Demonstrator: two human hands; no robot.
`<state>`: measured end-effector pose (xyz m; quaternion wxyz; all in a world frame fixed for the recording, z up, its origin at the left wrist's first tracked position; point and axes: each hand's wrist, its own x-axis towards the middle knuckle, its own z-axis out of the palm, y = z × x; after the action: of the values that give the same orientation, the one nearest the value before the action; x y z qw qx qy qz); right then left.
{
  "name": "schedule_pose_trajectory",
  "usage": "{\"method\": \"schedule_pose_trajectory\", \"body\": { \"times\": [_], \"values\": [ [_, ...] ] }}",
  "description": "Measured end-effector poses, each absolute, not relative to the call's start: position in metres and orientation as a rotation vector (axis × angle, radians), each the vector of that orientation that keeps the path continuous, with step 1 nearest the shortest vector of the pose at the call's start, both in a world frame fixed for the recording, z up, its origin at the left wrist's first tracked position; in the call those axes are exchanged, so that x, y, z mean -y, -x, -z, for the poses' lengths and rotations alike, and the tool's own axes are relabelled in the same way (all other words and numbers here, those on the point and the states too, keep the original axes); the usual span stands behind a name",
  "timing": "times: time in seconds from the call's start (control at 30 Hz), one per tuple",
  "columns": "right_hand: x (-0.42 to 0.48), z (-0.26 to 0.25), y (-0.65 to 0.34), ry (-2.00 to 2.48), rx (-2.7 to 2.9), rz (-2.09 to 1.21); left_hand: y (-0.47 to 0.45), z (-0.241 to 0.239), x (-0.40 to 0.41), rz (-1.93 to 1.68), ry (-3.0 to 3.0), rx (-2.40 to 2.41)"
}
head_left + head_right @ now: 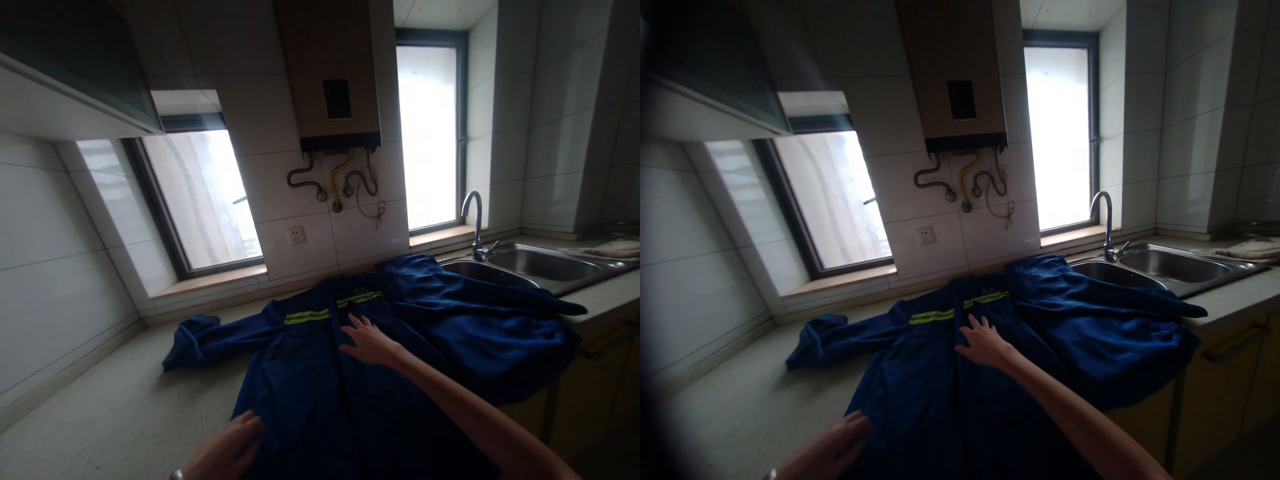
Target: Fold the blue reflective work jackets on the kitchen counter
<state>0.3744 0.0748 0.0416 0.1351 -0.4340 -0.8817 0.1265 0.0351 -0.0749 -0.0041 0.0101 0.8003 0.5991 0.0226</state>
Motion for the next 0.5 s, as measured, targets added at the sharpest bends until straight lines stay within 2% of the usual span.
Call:
{"method": "schedule_pose_trajectory", "body": {
  "times": [0.1,0.2,0.5],
  "values": [
    [-0.113,-0.017,-0.324,1.355,2.572,-0.431,-0.027,0.004,0.044,-0.08,-2.514,-2.018],
    [-0.144,0.006,-0.296,1.534,2.533,-0.485,-0.016,0.012,0.029,-0.041,-2.614,-1.911],
    [-0.209,0.027,-0.288,1.613,2.524,-0.518,-0.009,0.019,0.015,0.059,-2.593,-1.806]
  ]
}}
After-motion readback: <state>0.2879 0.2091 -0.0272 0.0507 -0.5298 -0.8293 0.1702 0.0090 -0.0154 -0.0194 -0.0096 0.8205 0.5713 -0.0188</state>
